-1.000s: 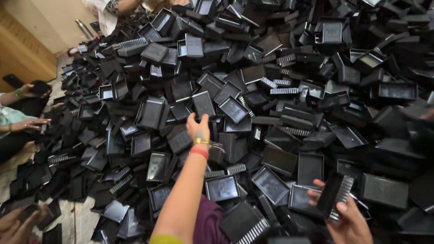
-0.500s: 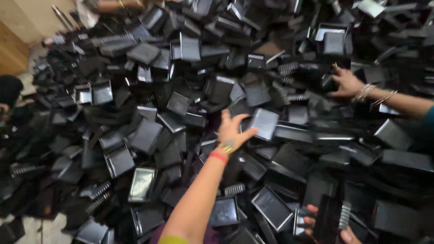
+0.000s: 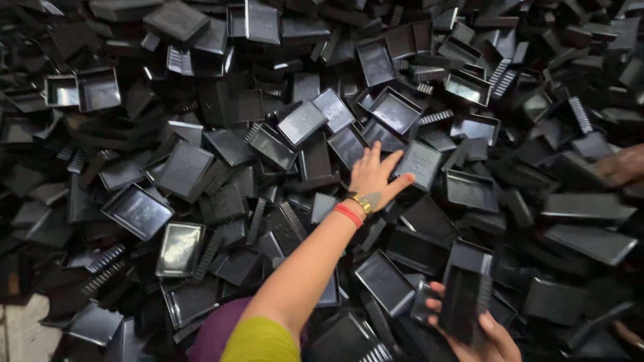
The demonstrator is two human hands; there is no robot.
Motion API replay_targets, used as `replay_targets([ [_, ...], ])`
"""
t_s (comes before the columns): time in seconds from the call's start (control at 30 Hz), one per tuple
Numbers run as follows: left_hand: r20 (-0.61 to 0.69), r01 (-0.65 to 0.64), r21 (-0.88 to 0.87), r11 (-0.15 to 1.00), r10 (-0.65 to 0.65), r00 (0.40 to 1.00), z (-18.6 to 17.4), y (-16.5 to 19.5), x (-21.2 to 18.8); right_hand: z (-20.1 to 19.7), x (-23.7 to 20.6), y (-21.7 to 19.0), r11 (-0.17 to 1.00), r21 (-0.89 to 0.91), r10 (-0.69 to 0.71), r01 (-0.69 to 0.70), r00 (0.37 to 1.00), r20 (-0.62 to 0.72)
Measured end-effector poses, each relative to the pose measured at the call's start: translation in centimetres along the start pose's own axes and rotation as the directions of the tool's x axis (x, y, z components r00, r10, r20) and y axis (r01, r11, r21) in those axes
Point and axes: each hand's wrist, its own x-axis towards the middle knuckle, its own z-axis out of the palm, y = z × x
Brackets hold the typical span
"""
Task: The person sits on the floor and repeatedly picks up small black plastic boxes from a large pile. They open and close the boxes, inspect them, and place them back into the pile. The task involves handling many identical boxes one at a time without a clear final destination or organized outcome.
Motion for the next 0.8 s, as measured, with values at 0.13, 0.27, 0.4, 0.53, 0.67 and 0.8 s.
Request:
replay_targets([
  [0.13,-0.047,-0.05,0.106,0.993,0.055,0.997,-2.1,3.0,-2.0,3.9,-0.5,-0.7,0.999,-0.021,0.025,-0.026,0.999,-0.042],
  [0.27,-0.094,-0.174,0.189,0.966,0.194,0.977,-6.0,7.7,-6.0,5.5,-0.9,-0.6,0.989,-0.149,0.011,-0.011,1.0,-0.004],
  [0.4,-0.189,-0.137,0.001,0.991,0.134,0.973,-10.9,11.5,-13.3,5.6,-0.6,0.3,0.977,-0.212,-0.025,0.032,0.999,0.033],
  [0.53,-0.219,-0.026,-0.283,0.959,-0.039,0.975,-15.2,13.8,-22.8,5.6,-0.5,0.8,0.979,-0.178,-0.076,0.097,0.99,0.121],
  [0.67,-0.178,0.076,-0.345,0.935,-0.145,0.973,-17.3,14.9,-28.6,5.3,-2.0,0.3,0.993,0.079,-0.1,0.089,0.985,0.14],
  [0.8,0.041,0.229,-0.155,0.961,-0.225,0.973,-16.4,16.5,-30.3,4.5,-4.3,-1.3,0.928,0.336,-0.202,0.159,0.975,0.096],
])
